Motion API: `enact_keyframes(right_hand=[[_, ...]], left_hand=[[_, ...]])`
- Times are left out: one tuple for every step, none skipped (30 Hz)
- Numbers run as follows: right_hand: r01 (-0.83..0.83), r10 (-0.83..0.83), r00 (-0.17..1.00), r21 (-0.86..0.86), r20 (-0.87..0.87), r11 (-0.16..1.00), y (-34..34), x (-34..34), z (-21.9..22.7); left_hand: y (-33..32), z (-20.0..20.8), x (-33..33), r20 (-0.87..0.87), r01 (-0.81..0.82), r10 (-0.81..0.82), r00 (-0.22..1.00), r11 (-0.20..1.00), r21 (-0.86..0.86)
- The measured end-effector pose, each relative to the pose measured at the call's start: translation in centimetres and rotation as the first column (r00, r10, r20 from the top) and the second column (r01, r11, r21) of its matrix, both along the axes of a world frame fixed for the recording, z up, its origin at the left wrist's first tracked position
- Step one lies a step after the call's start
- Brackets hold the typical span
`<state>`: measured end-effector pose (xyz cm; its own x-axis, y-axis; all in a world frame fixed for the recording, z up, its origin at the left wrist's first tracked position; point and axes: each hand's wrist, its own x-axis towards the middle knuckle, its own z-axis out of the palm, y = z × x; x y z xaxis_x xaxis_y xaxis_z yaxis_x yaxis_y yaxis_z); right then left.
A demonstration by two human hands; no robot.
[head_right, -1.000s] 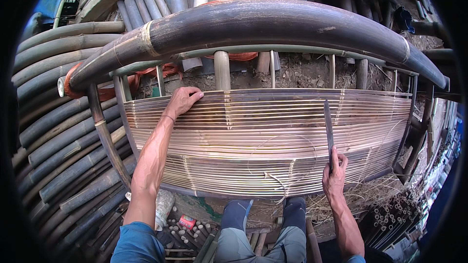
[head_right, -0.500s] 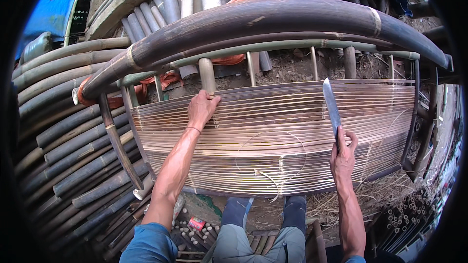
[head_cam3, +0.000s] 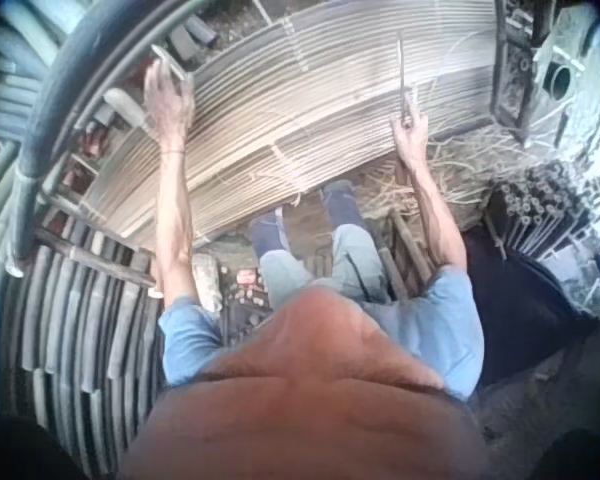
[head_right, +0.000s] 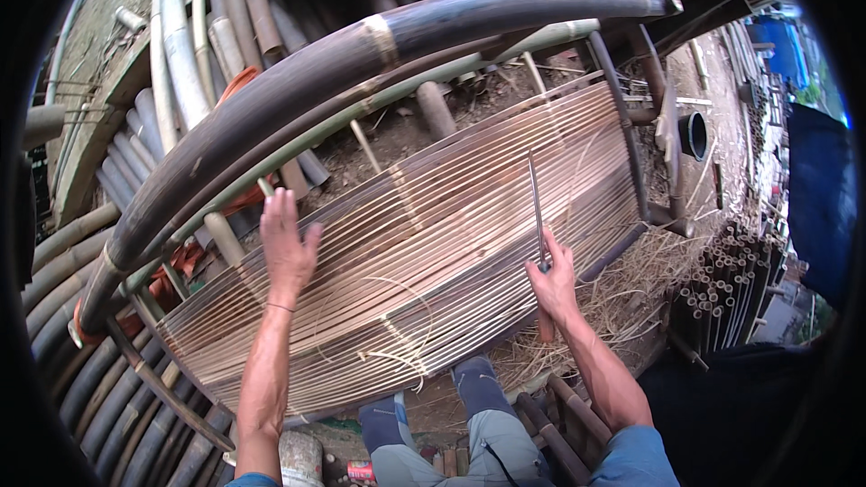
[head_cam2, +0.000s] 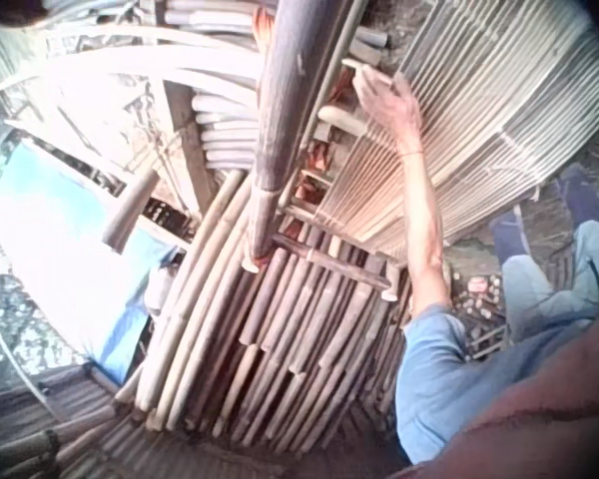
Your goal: The person uses a machete to split long bamboo strips into thinner pieces on a wooden workbench. They repeatedly strike the bamboo with the machete, adjust the strips, and arrange the split pieces on the bench.
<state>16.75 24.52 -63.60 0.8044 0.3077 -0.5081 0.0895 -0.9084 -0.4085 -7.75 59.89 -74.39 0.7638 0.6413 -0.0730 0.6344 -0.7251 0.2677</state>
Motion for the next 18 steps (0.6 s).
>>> enact_keyframes(right_hand=[[0.027, -0.028, 0.999, 0.026, 0.030, 0.999, 0.5, 2.7, -0.8], [0.112, -0.112, 0.994, -0.010, -0.016, 0.994, 1.9, 5.4, -1.0], [0.040, -0.038, 0.997, -0.039, 0.064, 0.998, 2.6, 8.5, -1.8], [-0.037, 0.048, 0.982, -0.058, 0.183, 0.998, 2.6, 11.5, -3.0], [-0.225, 0.253, 0.905, -0.120, 0.342, 0.967, 3.0, 14.8, -4.3], [-0.198, 0.282, 0.916, -0.290, 0.285, 0.936, 4.9, 17.8, -4.4], [-0.175, 0.297, 0.930, -0.450, 0.217, 0.876, 7.1, 20.1, -4.4], [-0.151, 0.304, 0.919, -0.487, 0.252, 0.860, 9.0, 21.8, -4.6], [-0.081, 0.258, 0.923, -0.511, 0.285, 0.856, 10.9, 23.3, -4.9], [0.314, -0.183, 0.910, -0.331, 0.371, 0.890, 10.4, 26.0, -6.6], [0.049, 0.128, 0.965, -0.638, 0.228, 0.768, 12.4, 25.6, -6.4], [-0.215, 0.384, 0.923, -0.842, -0.009, 0.495, 13.8, 25.3, -5.7], [-0.237, 0.424, 0.905, -0.796, 0.027, 0.557, 13.3, 25.4, -5.7], [-0.259, 0.457, 0.887, -0.745, 0.068, 0.614, 12.5, 25.2, -5.5], [-0.276, 0.480, 0.870, -0.693, 0.115, 0.666, 11.3, 25.0, -5.3], [-0.224, 0.429, 0.888, -0.658, 0.166, 0.719, 10.2, 24.7, -5.6], [-0.167, 0.371, 0.903, -0.619, 0.217, 0.768, 9.0, 24.0, -6.1], [-0.172, 0.359, 0.907, -0.586, 0.219, 0.792, 8.3, 23.3, -5.8]], left_hand=[[-2.3, -0.8, 2.5, -0.063, 0.019, -0.023, 0.998, 0.998, -0.066], [-4.5, -1.5, 4.3, -0.127, 0.036, -0.052, 0.990, 0.991, -0.131], [-6.3, -1.1, 6.1, -0.203, -0.012, -0.024, 0.979, 0.985, -0.175], [-7.6, -0.7, 7.4, -0.281, -0.063, 0.002, 0.960, 0.976, -0.209], [-8.0, -0.8, 7.9, -0.250, -0.110, 0.048, 0.967, 0.964, -0.243], [-8.0, -1.0, 7.5, -0.223, -0.065, 0.008, 0.975, 0.966, -0.249], [-7.7, -1.0, 6.7, -0.200, -0.019, -0.034, 0.979, 0.967, -0.253], [-7.2, -1.1, 6.5, -0.169, 0.021, -0.064, 0.984, 0.969, -0.246], [-7.3, -1.1, 6.4, -0.167, 0.018, -0.059, 0.984, 0.972, -0.234], [-7.7, -0.9, 7.0, -0.153, 0.036, -0.075, 0.985, 0.970, -0.240], [-7.6, -0.9, 6.7, -0.167, 0.015, -0.055, 0.984, 0.973, -0.231], [-7.7, -0.9, 6.4, -0.178, -0.009, -0.033, 0.984, 0.973, -0.230], [-7.6, -1.0, 6.0, -0.160, 0.003, -0.039, 0.986, 0.976, -0.218], [-7.5, -1.1, 6.0, -0.160, 0.003, -0.038, 0.986, 0.977, -0.214], [-7.4, -1.1, 6.1, -0.155, 0.010, -0.044, 0.987, 0.977, -0.214], [-7.4, -0.9, 6.7, -0.147, 0.022, -0.053, 0.988, 0.978, -0.208], [-7.5, -0.3, 7.1, -0.172, 0.026, -0.065, 0.983, 0.975, -0.221], [-7.5, 0.0, 7.2, -0.201, 0.021, -0.070, 0.977, 0.972, -0.233]])
